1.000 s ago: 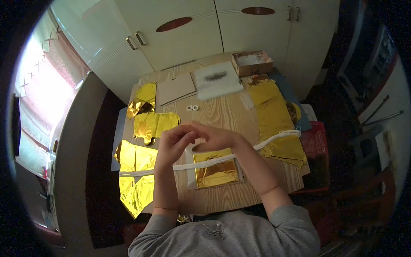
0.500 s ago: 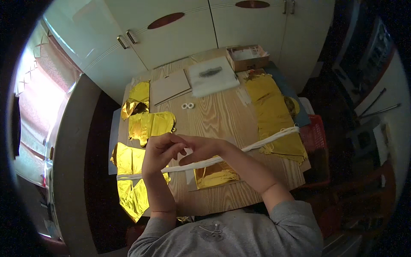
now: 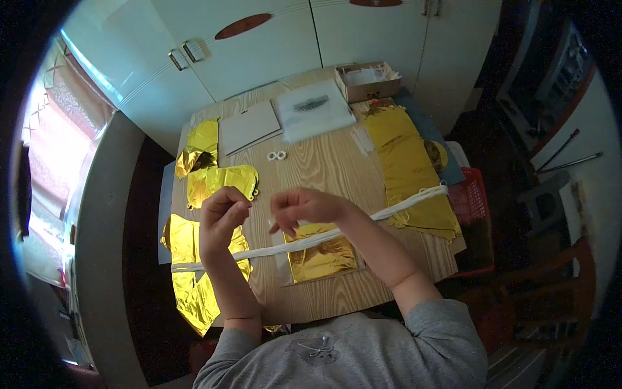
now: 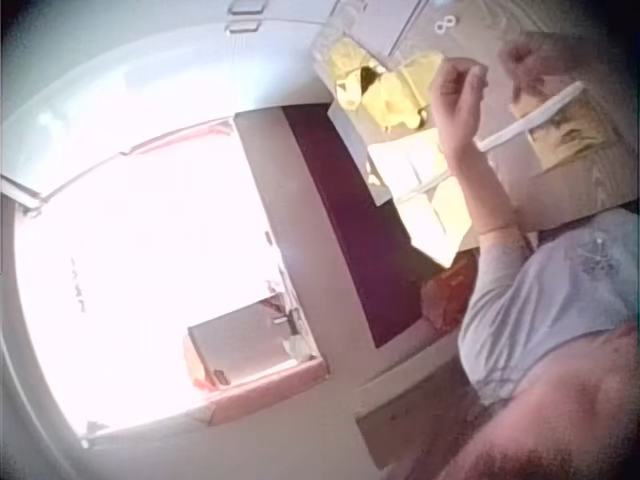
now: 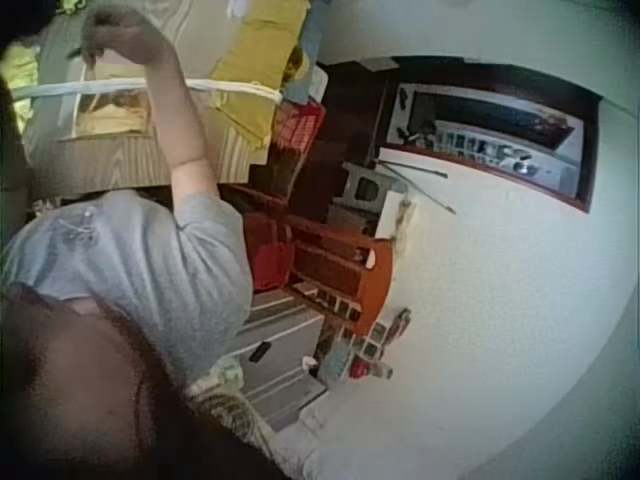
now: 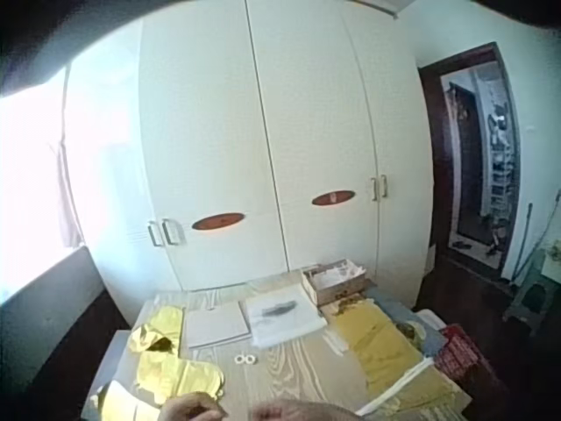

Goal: The recorder is assembling gold-colored foil sheets onto white rods using small fasteners at a wooden workstation.

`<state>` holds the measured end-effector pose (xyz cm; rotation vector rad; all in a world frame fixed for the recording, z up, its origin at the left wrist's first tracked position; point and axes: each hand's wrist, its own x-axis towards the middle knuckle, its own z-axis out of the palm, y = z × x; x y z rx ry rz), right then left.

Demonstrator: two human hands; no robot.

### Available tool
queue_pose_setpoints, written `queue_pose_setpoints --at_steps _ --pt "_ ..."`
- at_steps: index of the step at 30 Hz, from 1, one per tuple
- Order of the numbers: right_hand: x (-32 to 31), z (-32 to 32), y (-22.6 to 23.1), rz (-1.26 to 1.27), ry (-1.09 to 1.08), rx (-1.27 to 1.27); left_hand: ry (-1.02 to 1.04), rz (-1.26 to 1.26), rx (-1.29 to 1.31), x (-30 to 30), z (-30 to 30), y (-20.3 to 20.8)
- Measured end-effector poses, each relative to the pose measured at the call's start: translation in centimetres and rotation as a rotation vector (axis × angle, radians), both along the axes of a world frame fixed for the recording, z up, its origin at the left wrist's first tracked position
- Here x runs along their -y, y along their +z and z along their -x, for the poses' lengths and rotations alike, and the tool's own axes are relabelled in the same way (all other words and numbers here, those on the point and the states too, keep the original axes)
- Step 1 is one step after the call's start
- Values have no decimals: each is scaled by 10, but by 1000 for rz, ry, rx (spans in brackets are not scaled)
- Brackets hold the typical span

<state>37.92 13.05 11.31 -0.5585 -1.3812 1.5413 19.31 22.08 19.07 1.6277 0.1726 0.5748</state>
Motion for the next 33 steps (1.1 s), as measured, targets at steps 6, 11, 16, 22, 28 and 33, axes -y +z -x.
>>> queue_pose_setpoints --at_steps 6,11,16,22,28,33 --pt "-1 30 17 -246 -211 -46 87 -457 -36 12 -11 1" --pt "5 20 8 58 -74 -77 84 -342 -4 12 -9 3" --pt "15 -11 18 18 -194 71 40 101 -26 5 -2 -1" --pt "5 -6 10 -28 -413 253 -15 447 299 3 -8 -7" --pt "23 -9 36 -92 -384 252 775 -1036 78 -5 -28 -10" --pt "30 -20 41 -263 -775 205 241 -497 -76 -5 -13 -11"
